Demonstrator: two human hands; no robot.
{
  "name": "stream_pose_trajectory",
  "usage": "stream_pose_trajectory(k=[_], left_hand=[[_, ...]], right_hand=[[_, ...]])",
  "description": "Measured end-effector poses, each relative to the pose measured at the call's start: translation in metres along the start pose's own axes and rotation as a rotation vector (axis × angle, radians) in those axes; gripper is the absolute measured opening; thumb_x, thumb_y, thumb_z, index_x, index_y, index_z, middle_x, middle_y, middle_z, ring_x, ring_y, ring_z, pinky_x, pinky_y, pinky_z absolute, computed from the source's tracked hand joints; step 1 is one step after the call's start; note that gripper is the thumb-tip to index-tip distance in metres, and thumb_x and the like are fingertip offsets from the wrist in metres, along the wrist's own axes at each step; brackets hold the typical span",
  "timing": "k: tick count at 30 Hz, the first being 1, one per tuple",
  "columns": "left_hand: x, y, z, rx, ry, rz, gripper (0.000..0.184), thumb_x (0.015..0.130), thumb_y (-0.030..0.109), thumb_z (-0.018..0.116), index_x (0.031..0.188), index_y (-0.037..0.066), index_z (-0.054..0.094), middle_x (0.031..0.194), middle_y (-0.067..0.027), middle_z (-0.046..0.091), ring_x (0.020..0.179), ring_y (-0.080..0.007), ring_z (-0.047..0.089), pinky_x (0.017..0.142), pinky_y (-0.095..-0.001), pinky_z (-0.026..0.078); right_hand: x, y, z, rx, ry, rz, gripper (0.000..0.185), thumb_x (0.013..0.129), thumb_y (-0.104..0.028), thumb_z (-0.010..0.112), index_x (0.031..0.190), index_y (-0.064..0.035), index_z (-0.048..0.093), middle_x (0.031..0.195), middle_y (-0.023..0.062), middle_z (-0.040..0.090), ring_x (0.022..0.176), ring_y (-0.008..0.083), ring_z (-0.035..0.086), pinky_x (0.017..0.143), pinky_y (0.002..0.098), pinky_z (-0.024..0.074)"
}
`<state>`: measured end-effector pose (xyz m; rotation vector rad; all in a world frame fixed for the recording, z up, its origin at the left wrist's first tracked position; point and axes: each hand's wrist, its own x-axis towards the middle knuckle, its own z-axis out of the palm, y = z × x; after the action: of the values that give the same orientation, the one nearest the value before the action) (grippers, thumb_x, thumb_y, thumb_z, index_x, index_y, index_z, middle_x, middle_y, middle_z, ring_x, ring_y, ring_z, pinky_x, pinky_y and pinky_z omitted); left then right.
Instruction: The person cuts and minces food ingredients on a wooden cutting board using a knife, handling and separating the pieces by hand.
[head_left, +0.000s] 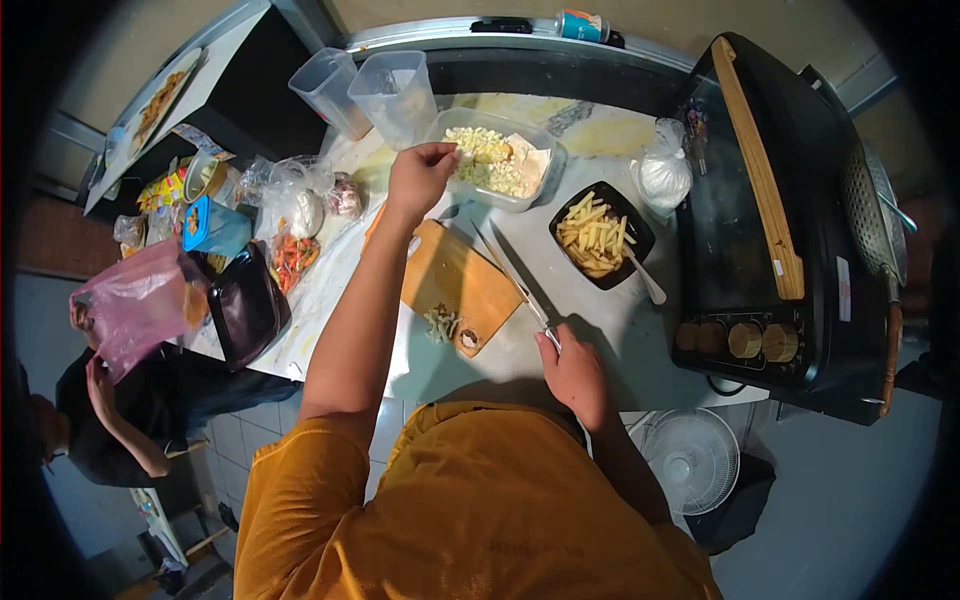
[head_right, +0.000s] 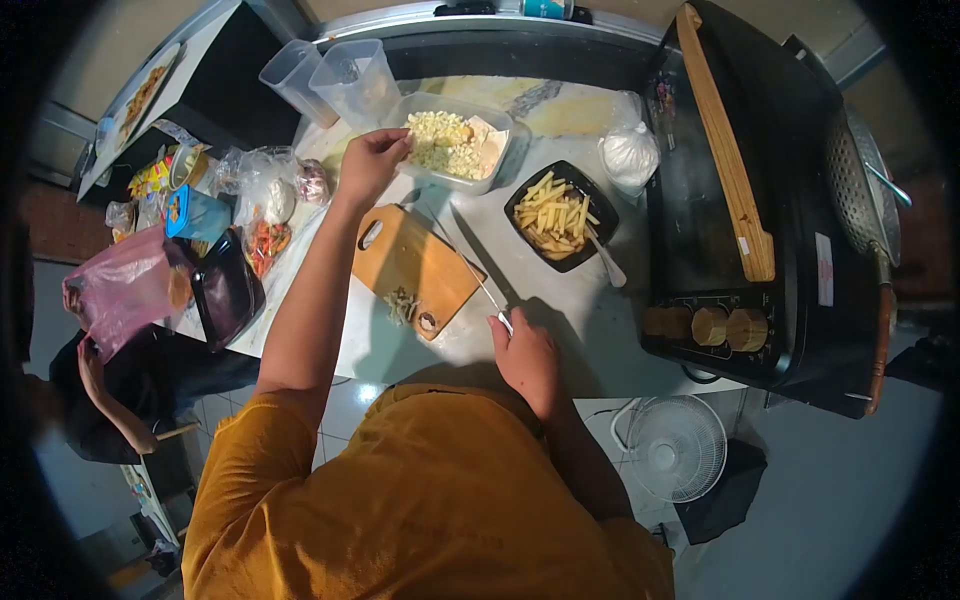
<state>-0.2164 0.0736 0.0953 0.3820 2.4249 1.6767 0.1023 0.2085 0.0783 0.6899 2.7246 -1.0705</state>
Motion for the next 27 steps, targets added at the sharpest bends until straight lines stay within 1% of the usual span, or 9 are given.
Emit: stream_pose_trajectory(k=[3,4,7,8,12,15,19,24,27], left_hand=[[0.013,-0.005,0.008,0.325,0.037,0.104,0.027,0.093,0.018,0.071,0.111,-0.003,0.071,0.096,-0.0095,0.075,0.086,-0.0153,0.070,0.080,-0.0274,0.053],[0.016,-0.012,0.009,0.281,0.047,0.150,0.026,0.094,0.018,0.069,0.111,-0.001,0.072,0.097,-0.0123,0.076,0.088,-0.0176,0.072,0.081,-0.0292,0.054],[0.009,0.003,0.011,0.389,0.059,0.065,0.025,0.093,0.017,0.069,0.112,0.001,0.072,0.095,-0.0122,0.076,0.087,-0.0174,0.072,0.080,-0.0297,0.054],[0.010,-0.004,0.012,0.339,0.084,0.122,0.024,0.090,0.017,0.069,0.111,0.005,0.074,0.093,-0.0163,0.075,0.086,-0.0281,0.074,0.080,-0.0363,0.056],[0.011,-0.007,0.013,0.410,0.025,0.168,0.023,0.094,0.012,0.062,0.113,0.005,0.073,0.098,-0.0194,0.074,0.090,-0.0349,0.072,0.083,-0.0391,0.056],[0.014,-0.011,0.014,0.401,0.024,0.196,0.025,0.094,0.009,0.060,0.116,0.001,0.070,0.099,-0.0162,0.075,0.091,-0.0274,0.074,0.082,-0.0345,0.056],[0.012,-0.013,0.012,0.404,0.025,0.261,0.025,0.094,0.010,0.062,0.116,0.001,0.070,0.100,-0.0161,0.075,0.092,-0.0259,0.074,0.082,-0.0344,0.056],[0.007,-0.004,0.011,0.260,0.026,0.101,0.027,0.091,0.016,0.071,0.113,0.001,0.071,0.093,-0.0126,0.076,0.085,-0.0173,0.073,0.078,-0.0305,0.055],[0.000,-0.001,0.010,0.224,0.077,0.141,0.028,0.088,0.018,0.076,0.111,0.001,0.072,0.087,-0.0090,0.073,0.079,-0.0153,0.069,0.076,-0.0295,0.054]], right_hand=[[-0.003,-0.001,-0.008,0.014,-0.034,0.031,0.040,0.101,-0.043,0.050,0.099,-0.0041,0.056,0.084,0.0244,0.068,0.083,0.0487,0.063,0.078,0.0577,0.0489],[-0.005,-0.001,-0.009,0.027,-0.037,0.033,0.040,0.101,-0.043,0.050,0.099,-0.0039,0.056,0.084,0.0245,0.068,0.083,0.0488,0.063,0.078,0.0576,0.0489],[-0.008,0.002,-0.010,0.031,-0.001,0.031,0.040,0.101,-0.043,0.050,0.099,-0.0037,0.056,0.084,0.0241,0.068,0.082,0.0486,0.063,0.078,0.0576,0.0489],[-0.008,0.003,-0.010,0.035,0.003,0.033,0.040,0.101,-0.043,0.050,0.099,-0.0037,0.056,0.084,0.0241,0.068,0.082,0.0486,0.063,0.078,0.0576,0.0489],[-0.007,0.006,-0.008,0.060,-0.010,0.043,0.040,0.102,-0.043,0.050,0.098,-0.0035,0.055,0.084,0.0235,0.068,0.083,0.0492,0.063,0.078,0.0583,0.0484],[-0.006,0.005,-0.008,0.074,-0.007,0.047,0.039,0.102,-0.043,0.050,0.098,-0.0037,0.054,0.085,0.0228,0.068,0.084,0.0497,0.062,0.078,0.0588,0.0481],[-0.007,0.002,-0.011,0.047,-0.016,0.065,0.040,0.102,-0.044,0.049,0.099,-0.0040,0.054,0.086,0.0221,0.069,0.085,0.0498,0.062,0.079,0.0588,0.0479],[-0.006,0.000,-0.016,0.065,-0.031,0.119,0.037,0.100,-0.040,0.053,0.099,-0.0037,0.057,0.092,0.0223,0.068,0.088,0.0496,0.060,0.081,0.0562,0.0472],[-0.007,-0.001,-0.015,0.074,-0.003,0.110,0.037,0.100,-0.040,0.054,0.098,-0.0032,0.058,0.088,0.0229,0.068,0.085,0.0497,0.061,0.077,0.0559,0.0482]])
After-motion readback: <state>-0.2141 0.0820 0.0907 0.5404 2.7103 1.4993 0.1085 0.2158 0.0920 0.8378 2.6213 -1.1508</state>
